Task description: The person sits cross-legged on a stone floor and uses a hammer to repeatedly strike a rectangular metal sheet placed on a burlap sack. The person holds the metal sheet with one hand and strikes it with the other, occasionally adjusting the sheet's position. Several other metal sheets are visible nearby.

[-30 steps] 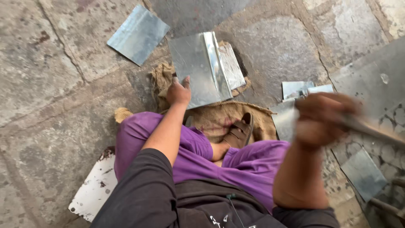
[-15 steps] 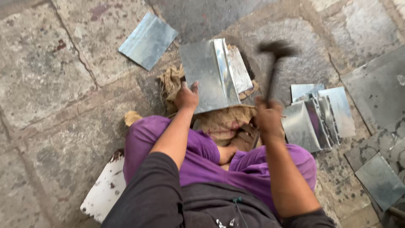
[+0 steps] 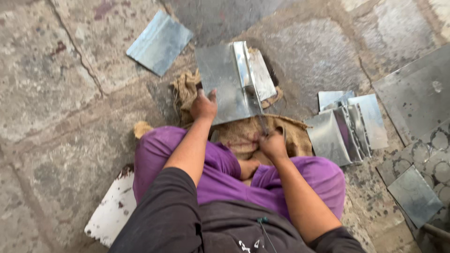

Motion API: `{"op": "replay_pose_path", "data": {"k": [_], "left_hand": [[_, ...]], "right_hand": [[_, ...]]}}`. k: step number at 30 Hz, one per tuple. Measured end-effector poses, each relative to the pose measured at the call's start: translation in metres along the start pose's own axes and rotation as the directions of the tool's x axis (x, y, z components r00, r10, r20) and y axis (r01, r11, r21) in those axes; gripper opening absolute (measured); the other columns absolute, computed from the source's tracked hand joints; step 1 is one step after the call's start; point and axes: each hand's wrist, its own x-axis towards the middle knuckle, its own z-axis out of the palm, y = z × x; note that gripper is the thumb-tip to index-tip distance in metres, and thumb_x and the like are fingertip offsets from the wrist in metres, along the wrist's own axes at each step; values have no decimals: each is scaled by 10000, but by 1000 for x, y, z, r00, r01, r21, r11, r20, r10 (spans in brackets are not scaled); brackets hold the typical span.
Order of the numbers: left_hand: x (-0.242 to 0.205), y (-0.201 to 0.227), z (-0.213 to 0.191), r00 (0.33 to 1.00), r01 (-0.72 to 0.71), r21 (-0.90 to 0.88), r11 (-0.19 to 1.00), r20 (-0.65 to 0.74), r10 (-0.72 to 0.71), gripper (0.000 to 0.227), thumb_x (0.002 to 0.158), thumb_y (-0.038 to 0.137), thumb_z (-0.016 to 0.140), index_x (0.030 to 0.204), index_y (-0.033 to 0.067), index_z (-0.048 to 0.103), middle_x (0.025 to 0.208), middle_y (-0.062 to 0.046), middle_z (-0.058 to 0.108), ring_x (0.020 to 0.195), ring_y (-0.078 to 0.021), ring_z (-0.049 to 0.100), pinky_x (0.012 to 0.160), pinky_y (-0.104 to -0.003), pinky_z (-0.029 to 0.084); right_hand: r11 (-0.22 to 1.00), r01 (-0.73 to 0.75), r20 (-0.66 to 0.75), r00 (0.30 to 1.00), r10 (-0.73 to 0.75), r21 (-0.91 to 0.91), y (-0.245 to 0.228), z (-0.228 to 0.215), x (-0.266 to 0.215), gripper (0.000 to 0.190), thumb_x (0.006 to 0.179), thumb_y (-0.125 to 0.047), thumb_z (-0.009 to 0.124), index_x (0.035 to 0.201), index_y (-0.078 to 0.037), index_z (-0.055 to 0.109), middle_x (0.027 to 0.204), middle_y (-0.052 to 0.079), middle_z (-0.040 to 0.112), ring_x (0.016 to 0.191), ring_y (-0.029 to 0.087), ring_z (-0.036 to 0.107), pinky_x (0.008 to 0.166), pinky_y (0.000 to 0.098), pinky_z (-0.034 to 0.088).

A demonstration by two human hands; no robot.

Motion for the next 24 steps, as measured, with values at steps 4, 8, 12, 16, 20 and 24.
{"op": "replay_pose_path", "data": {"k": [4, 8, 12, 16, 20, 24], "left_hand": [[-3, -2, 2, 1000, 3, -6, 1000, 21, -3, 580, 1028, 609, 478, 1152, 50, 572, 862, -175, 747, 805, -367, 747, 671, -483, 572], [-3, -5, 6, 995, -60, 43, 997, -83, 64, 573, 994, 607, 507, 1129, 54, 581, 864, -200, 736, 788, -399, 733, 640, -501, 565], [-4, -4, 5, 999, 24, -15, 1000, 36, -23, 567, 1021, 613, 470, 1122, 65, 568, 816, -147, 741, 763, -342, 747, 631, -469, 568], [-4, 0, 1, 998, 28, -16, 999, 54, -27, 580, 1026, 626, 455, 1125, 64, 558, 768, -121, 721, 704, -310, 739, 576, -447, 551], [-6, 0, -1, 999, 12, -28, 1000, 53, -11, 592, 1035, 636, 438, 1116, 62, 559, 744, -99, 707, 672, -288, 728, 557, -430, 541], [-5, -6, 6, 994, 42, 11, 999, 104, -43, 590, 1029, 617, 421, 1176, 60, 550, 715, -97, 702, 640, -283, 727, 531, -432, 538]], "right_hand": [[850, -509, 157, 858, 489, 136, 14, -16, 8, 300, 1045, -265, 534, 773, -142, 567, 661, -6, 496, 582, 123, 443, 511, 309, 376], [716, 139, -84, 990, -112, 684, -51, -97, 34, 440, 1129, -147, 386, 712, -210, 509, 708, 19, 557, 561, 68, 434, 468, 216, 306], [479, 670, -455, 740, -495, 568, -120, -152, 52, 551, 1019, -619, 397, 1077, -130, 645, 752, -10, 552, 571, 101, 419, 492, 323, 382], [351, 786, -586, 615, -528, 509, -95, -85, 50, 662, 1016, -721, 440, 970, -81, 607, 722, 94, 562, 602, 253, 465, 587, 383, 472], [982, 130, -14, 991, -133, -135, -18, 0, -3, 322, 1125, -280, 503, 1116, -19, 692, 943, 137, 714, 848, 190, 687, 753, 342, 527], [752, -659, 191, 737, 648, -5, 12, 1, -11, 543, 1138, -402, 392, 760, -81, 612, 671, 63, 571, 589, 169, 538, 525, 342, 422]]}}
